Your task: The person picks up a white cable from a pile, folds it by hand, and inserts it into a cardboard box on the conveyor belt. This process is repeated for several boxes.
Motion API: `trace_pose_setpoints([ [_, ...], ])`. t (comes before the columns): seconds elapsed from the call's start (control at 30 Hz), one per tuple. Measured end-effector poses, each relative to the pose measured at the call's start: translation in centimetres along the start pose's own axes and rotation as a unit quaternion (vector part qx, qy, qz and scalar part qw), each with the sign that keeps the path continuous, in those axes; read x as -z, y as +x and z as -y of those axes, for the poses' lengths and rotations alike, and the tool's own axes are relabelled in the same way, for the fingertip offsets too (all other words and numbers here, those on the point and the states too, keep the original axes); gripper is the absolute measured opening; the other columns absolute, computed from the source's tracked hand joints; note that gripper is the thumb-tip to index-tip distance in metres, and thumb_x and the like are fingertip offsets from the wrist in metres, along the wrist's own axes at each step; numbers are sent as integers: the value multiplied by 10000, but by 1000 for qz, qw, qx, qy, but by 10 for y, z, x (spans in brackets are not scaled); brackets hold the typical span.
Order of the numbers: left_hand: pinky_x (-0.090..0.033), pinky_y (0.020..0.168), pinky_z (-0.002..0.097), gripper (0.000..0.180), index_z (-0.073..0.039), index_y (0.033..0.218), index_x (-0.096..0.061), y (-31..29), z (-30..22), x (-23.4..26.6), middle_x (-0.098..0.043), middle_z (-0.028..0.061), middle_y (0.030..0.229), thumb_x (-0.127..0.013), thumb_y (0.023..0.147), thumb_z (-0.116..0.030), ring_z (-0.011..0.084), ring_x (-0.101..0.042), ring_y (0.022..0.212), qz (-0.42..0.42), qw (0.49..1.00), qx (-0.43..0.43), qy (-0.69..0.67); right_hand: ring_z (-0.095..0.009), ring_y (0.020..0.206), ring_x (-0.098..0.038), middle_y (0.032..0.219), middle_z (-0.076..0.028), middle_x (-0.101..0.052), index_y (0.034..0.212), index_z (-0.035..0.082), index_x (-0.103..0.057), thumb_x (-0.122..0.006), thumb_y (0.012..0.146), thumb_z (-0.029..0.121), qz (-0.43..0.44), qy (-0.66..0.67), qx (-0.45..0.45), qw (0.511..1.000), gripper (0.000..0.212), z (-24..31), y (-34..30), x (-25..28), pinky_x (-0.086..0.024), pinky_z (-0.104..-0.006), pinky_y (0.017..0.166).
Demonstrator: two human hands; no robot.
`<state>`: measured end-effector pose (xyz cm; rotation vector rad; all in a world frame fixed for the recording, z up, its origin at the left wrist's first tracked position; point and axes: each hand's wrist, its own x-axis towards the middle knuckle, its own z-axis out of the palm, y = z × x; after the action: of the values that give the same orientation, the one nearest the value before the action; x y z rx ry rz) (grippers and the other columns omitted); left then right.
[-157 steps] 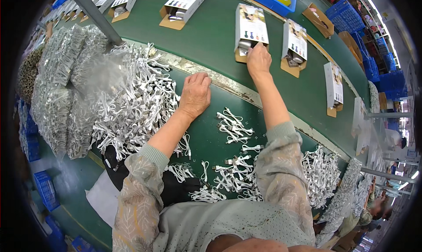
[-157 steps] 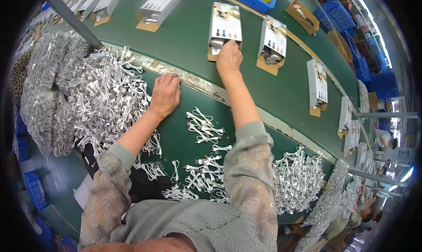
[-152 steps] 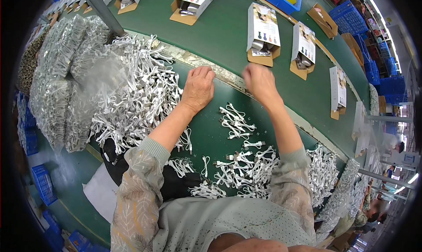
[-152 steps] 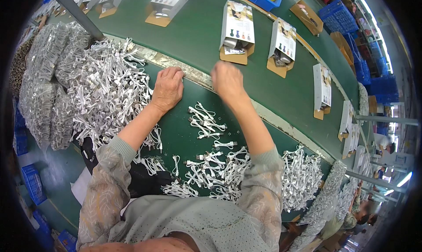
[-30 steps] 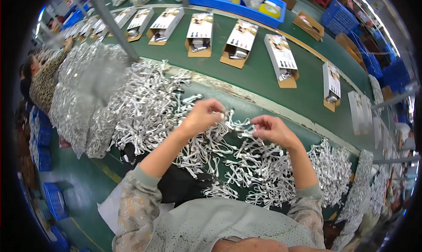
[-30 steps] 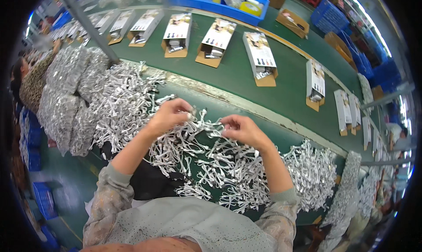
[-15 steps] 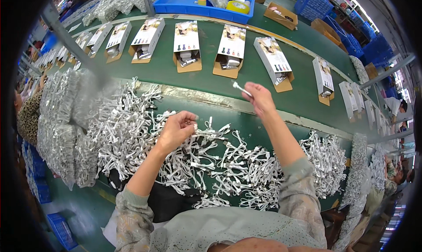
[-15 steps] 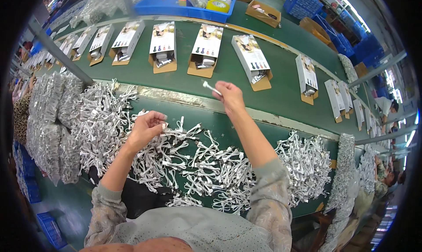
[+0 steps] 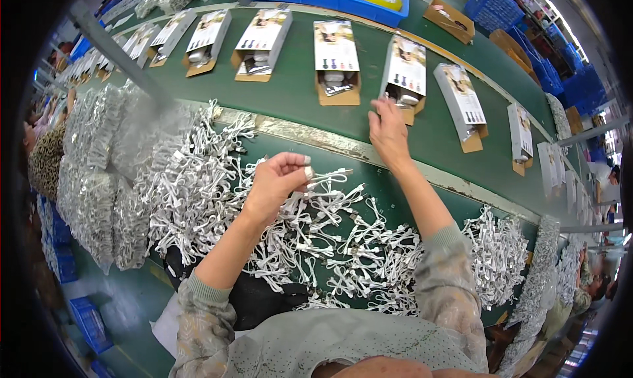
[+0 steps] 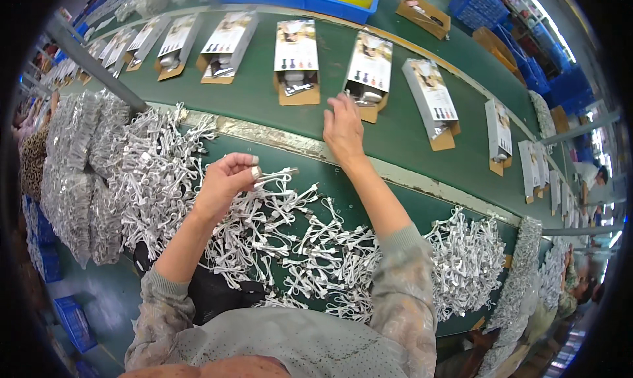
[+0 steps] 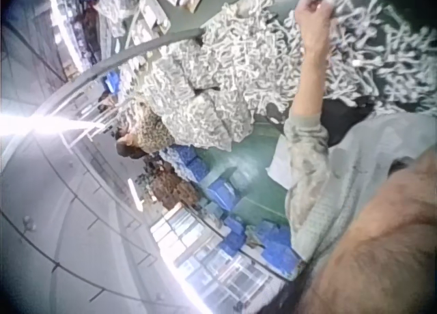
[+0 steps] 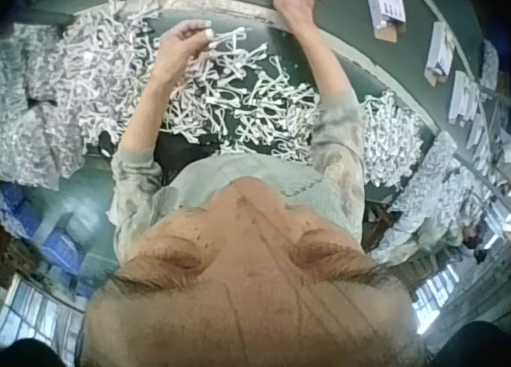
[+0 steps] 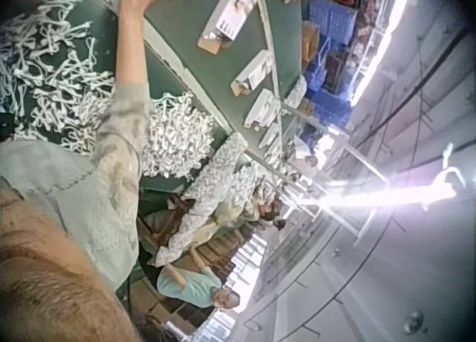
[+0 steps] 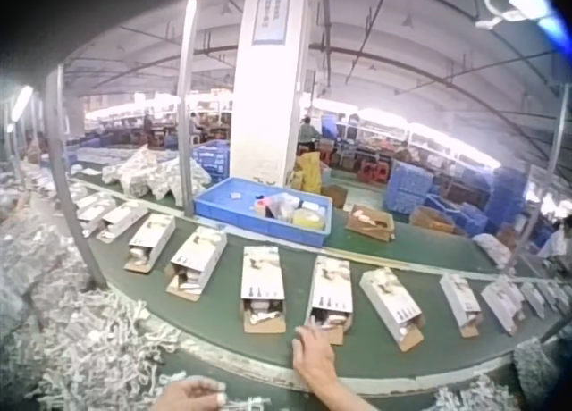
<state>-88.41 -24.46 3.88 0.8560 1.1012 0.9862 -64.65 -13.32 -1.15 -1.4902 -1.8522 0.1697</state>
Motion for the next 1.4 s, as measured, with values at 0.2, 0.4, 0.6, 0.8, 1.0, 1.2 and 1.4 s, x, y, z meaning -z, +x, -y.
trace_pose_setpoints([
  [0.2, -504, 641, 222, 225, 33, 1011, -580, -12, 4, -12, -621, 44, 830, -638, 818, -69, 86, -590, 703, 2, 997, -51, 59, -100, 741, -625, 847, -40, -650, 998, 9, -634, -637, 873, 235, 409, 440, -258, 756, 258, 74, -62, 84, -520, -218, 663],
  [0.4, -488, 776, 334, 301, 25, 1065, -577, -18, 3, -40, -617, 152, 996, -639, 808, -119, 247, -609, 880, -9, 920, -181, 348, -168, 627, -615, 698, -102, -640, 863, -9, -624, -646, 814, 153, 58, 147, -123, 980, 171, 41, -46, 94, -488, -291, 591],
  [0.6, -475, 790, 389, 214, -13, 978, -596, 16, 17, -57, -604, 136, 936, -603, 769, -59, 311, -587, 905, 35, 847, -232, 477, -311, 691, -607, 760, -141, -609, 768, 31, -587, -639, 798, 112, -182, -59, 54, 980, 101, -70, 19, 26, -471, -390, 592],
  [0.8, -471, 779, 405, 172, -27, 935, -593, 49, 39, -33, -593, 129, 926, -595, 767, -63, 328, -568, 902, 17, 814, -245, 527, -300, 708, -588, 775, -103, -574, 801, 76, -562, -643, 793, 123, -234, -158, 16, 959, 94, -151, 32, -8, -477, -406, 594],
  [1.0, -452, 839, 378, 217, -15, 976, -607, 63, 63, -30, -589, 112, 1010, -614, 763, -58, 298, -549, 971, 68, 790, -228, 565, -307, 809, -563, 984, -131, -565, 939, 64, -596, -587, 801, 97, -89, -335, -14, 938, 143, -158, 15, -9, -515, -377, 676],
  [1.2, -456, 791, 383, 158, -46, 893, -636, 35, 63, -18, -585, 94, 899, -649, 738, -73, 285, -548, 885, 47, 712, -244, 657, -328, 1042, -545, 1111, -163, -569, 1114, 75, -561, -579, 783, 69, 129, -33, 139, 981, 331, -38, -58, 45, -463, -420, 885],
  [1.4, -445, 742, 392, 65, -49, 757, -603, 14, 55, -23, -545, 92, 792, -647, 723, -83, 281, -534, 824, 37, 701, -267, 660, -235, 760, -618, 796, -62, -625, 880, 33, -659, -660, 791, 172, 314, 82, 77, 943, 165, 2, -110, 74, -493, -349, 704],
])
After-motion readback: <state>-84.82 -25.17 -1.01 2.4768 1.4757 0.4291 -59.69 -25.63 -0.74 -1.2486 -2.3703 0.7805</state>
